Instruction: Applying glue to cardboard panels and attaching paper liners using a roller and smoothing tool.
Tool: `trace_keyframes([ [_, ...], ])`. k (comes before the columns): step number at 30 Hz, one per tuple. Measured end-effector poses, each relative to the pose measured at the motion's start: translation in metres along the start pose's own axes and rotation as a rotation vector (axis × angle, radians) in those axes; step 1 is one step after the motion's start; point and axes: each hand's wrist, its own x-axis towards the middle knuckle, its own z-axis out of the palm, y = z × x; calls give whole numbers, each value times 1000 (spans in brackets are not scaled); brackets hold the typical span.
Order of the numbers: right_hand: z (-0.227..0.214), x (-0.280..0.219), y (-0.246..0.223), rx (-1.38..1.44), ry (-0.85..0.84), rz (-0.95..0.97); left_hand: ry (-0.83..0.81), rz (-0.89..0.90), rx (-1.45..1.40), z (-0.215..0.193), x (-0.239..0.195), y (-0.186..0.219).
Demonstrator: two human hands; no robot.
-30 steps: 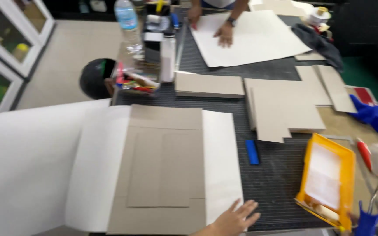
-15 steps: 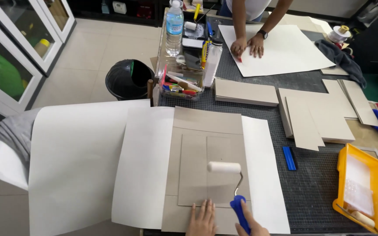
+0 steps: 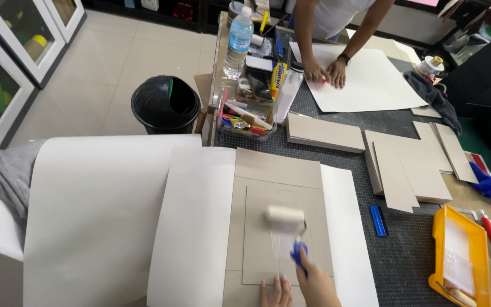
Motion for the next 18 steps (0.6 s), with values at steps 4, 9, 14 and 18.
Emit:
trace_keyframes([
  [4, 46, 16, 71, 682, -86, 608, -88, -21, -1, 2, -14, 17],
  [9, -43, -4, -112, -74, -92, 28, 5, -17, 43, 10, -13, 13],
  [14, 9, 3, -20, 63, -147, -3, 10, -28, 57, 25, -17, 26],
  [18, 10, 22, -40, -274, -254, 3, -42, -179, 30, 44, -29, 48],
])
